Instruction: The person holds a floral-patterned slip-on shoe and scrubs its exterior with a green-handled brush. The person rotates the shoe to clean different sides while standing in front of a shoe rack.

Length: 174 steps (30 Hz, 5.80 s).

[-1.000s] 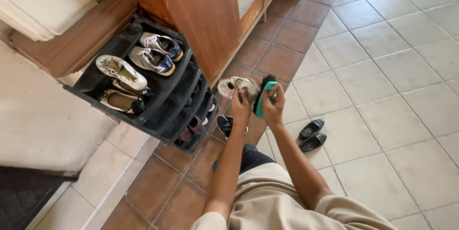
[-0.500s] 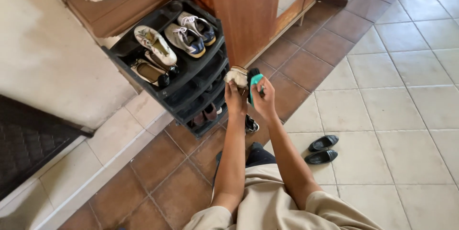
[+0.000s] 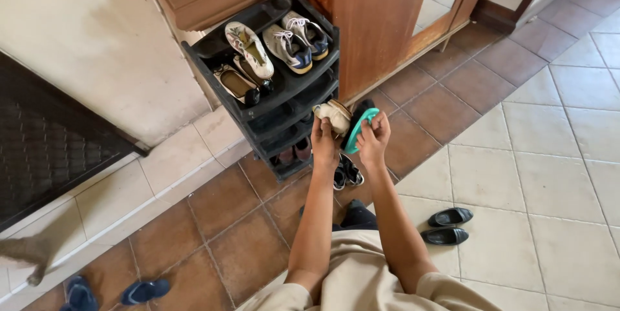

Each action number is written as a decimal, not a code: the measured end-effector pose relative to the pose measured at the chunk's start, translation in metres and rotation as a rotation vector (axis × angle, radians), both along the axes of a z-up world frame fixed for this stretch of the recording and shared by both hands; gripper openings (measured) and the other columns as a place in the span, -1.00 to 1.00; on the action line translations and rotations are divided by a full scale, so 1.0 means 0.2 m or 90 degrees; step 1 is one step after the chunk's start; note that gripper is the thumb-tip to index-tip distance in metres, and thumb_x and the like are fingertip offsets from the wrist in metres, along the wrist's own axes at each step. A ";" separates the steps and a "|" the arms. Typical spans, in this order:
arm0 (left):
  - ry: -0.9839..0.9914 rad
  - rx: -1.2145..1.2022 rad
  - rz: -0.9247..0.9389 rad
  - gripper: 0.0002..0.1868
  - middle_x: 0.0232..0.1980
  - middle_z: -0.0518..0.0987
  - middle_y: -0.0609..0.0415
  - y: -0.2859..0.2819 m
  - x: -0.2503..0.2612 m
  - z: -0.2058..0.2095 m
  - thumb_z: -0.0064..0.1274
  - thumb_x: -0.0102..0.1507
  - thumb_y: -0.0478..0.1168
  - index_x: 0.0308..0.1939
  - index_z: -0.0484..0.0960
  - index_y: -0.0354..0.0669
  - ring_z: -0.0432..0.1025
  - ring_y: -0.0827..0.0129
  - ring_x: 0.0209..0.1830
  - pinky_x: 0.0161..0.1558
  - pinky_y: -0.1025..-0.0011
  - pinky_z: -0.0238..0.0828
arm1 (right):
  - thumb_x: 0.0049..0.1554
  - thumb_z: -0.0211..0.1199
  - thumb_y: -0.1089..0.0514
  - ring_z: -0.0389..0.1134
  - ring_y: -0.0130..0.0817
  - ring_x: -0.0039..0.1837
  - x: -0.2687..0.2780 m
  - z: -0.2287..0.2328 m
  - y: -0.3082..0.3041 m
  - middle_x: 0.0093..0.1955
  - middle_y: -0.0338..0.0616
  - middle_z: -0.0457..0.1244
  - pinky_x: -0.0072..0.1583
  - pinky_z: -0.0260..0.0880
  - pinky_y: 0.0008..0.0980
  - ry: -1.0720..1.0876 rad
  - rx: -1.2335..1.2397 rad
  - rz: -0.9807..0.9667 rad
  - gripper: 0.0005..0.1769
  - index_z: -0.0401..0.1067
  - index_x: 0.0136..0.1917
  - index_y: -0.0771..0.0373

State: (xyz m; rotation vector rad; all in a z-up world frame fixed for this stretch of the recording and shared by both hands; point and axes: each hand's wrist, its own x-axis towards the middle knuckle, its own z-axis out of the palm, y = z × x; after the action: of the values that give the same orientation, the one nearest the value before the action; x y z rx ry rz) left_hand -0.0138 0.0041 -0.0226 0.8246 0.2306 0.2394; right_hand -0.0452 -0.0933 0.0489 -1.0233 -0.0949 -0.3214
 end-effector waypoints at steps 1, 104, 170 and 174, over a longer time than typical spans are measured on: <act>0.000 0.000 0.002 -0.44 0.38 0.38 -0.32 0.01 0.04 -0.06 -0.12 0.52 -0.08 0.58 0.13 0.10 0.42 -0.13 0.27 0.11 -0.18 0.52 | 0.25 0.02 0.32 -0.20 -0.67 -0.58 -0.01 -0.01 0.01 -0.51 -0.47 -0.24 -0.55 -0.23 -0.64 0.000 0.000 0.002 -0.63 -0.02 -0.22 -0.08; -0.003 0.322 -0.004 -0.55 0.16 0.45 -0.10 0.32 -0.05 -0.17 -0.03 0.45 -0.01 0.43 0.39 0.18 0.37 0.19 0.12 0.06 0.23 0.44 | 0.16 0.04 0.50 -0.19 -0.71 -0.57 -0.02 -0.27 0.00 -0.51 -0.46 -0.21 -0.55 -0.19 -0.63 -0.095 0.077 0.279 -0.57 -0.01 -0.27 0.03; -0.489 1.208 -0.025 -0.67 -0.23 0.65 0.16 0.09 0.15 -0.14 0.02 0.29 -0.11 0.12 0.65 0.08 0.56 0.28 -0.18 -0.06 0.29 0.29 | 0.18 0.07 0.28 -0.28 -0.79 -0.55 0.05 -0.28 -0.30 -0.43 -0.64 -0.28 -0.57 -0.33 -0.78 0.280 0.145 0.188 -0.59 -0.03 -0.29 -0.17; -0.389 1.213 0.022 -0.65 -0.19 0.66 0.26 0.07 0.15 -0.22 0.00 0.28 -0.08 0.15 0.62 0.24 0.59 0.38 -0.19 -0.07 0.38 0.40 | 0.21 0.09 0.25 -0.28 -0.73 -0.55 0.16 -0.37 -0.33 -0.44 -0.62 -0.27 -0.56 -0.30 -0.75 0.266 0.152 0.077 -0.61 0.01 -0.26 -0.19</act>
State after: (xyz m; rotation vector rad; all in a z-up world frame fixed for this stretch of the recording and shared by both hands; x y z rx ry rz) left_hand 0.0165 0.0188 -0.0667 2.5441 -0.7259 0.7504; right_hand -0.0126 -0.1597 -0.0245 -0.8248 0.2534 -0.0035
